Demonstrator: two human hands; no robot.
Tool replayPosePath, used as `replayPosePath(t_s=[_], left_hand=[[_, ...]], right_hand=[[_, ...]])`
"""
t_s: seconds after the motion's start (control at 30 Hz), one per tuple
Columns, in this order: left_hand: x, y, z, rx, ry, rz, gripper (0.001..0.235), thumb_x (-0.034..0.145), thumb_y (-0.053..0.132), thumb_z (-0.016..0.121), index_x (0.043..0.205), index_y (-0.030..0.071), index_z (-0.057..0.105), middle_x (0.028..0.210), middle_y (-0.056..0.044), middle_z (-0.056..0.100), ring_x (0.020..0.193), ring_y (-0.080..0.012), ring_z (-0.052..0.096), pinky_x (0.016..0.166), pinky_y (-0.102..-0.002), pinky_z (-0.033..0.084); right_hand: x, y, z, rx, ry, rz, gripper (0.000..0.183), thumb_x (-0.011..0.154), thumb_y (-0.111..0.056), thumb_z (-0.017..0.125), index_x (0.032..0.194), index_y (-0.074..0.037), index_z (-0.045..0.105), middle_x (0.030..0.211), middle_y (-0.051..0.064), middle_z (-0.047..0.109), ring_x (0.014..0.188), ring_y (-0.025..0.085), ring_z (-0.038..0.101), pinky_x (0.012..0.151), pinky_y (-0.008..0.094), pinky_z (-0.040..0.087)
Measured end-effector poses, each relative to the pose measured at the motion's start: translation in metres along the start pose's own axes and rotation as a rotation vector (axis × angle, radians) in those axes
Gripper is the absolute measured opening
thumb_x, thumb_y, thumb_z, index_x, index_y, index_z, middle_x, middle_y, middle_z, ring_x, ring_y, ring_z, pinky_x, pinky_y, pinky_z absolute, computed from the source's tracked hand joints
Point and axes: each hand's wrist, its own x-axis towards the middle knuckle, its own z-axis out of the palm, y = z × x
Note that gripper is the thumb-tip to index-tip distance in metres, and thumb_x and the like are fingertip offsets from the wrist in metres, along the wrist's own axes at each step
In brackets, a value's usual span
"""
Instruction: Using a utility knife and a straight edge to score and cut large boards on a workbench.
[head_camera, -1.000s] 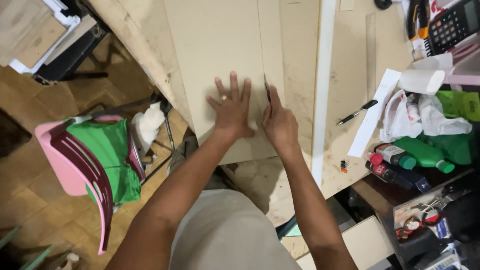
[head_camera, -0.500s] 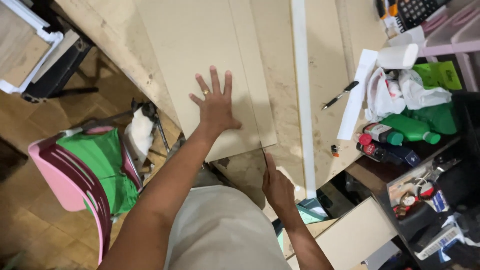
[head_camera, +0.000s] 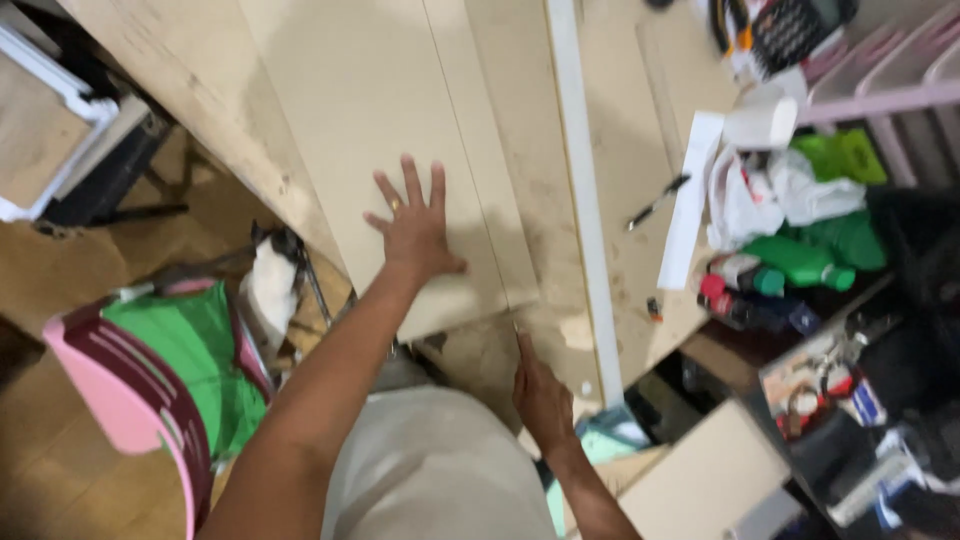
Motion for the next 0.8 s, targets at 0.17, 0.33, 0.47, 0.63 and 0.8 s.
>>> replayPosePath(t_s=[0.17, 0.33, 0.47, 0.63, 0.8], left_hand=[[-0.001, 0.006, -0.01, -0.014, 0.032, -0.017, 0.154, 0.065, 0.056, 0.096, 0.165, 0.017, -0.014, 0.166, -0.02, -0.029, 0.148, -0.0585, -0.02, 0.106, -0.085, 0.022], [-0.01, 0.01, -0.01, -0.025, 0.041, -0.009, 0.152, 0.062, 0.048, 0.098, 0.166, 0.015, -0.007, 0.167, -0.024, -0.021, 0.148, -0.0607, -0.013, 0.104, -0.086, 0.024], [-0.004, 0.006, -0.013, 0.011, 0.115, 0.004, 0.154, 0.053, 0.044, 0.099, 0.167, 0.015, 0.0, 0.169, -0.028, -0.01, 0.149, -0.0636, -0.003, 0.101, -0.086, 0.031], [-0.001, 0.005, -0.008, 0.018, 0.107, 0.006, 0.155, 0.052, 0.046, 0.099, 0.168, 0.015, 0.0, 0.169, -0.028, -0.009, 0.148, -0.0642, -0.001, 0.099, -0.086, 0.033], [0.001, 0.005, -0.005, 0.046, 0.107, -0.01, 0.155, 0.054, 0.049, 0.099, 0.167, 0.016, -0.001, 0.169, -0.027, -0.007, 0.148, -0.0636, 0.0, 0.099, -0.085, 0.034]], right_hand=[[0.004, 0.012, 0.025, -0.019, 0.136, -0.058, 0.059, 0.103, -0.023, 0.052, 0.159, -0.03, 0.037, 0.075, 0.002, 0.067, 0.061, 0.032, 0.067, 0.047, 0.05, 0.048], [-0.004, 0.028, 0.043, 0.076, 0.001, 0.057, 0.056, 0.103, -0.033, 0.046, 0.158, -0.037, 0.036, 0.108, 0.005, 0.072, 0.094, 0.032, 0.071, 0.074, 0.052, 0.056], [-0.004, 0.019, 0.034, 0.052, 0.017, 0.143, 0.055, 0.101, -0.043, 0.044, 0.156, -0.047, 0.039, 0.124, -0.004, 0.073, 0.112, 0.02, 0.07, 0.094, 0.044, 0.06], [0.006, 0.006, -0.008, 0.296, 0.404, 0.018, 0.053, 0.098, -0.034, 0.055, 0.149, -0.022, 0.056, 0.12, 0.01, 0.074, 0.097, 0.03, 0.072, 0.077, 0.044, 0.06], [0.099, 0.027, -0.001, 0.53, 0.409, 0.127, 0.032, 0.099, -0.026, 0.067, 0.127, -0.011, 0.068, 0.1, 0.011, 0.069, 0.092, 0.036, 0.07, 0.078, 0.048, 0.056]])
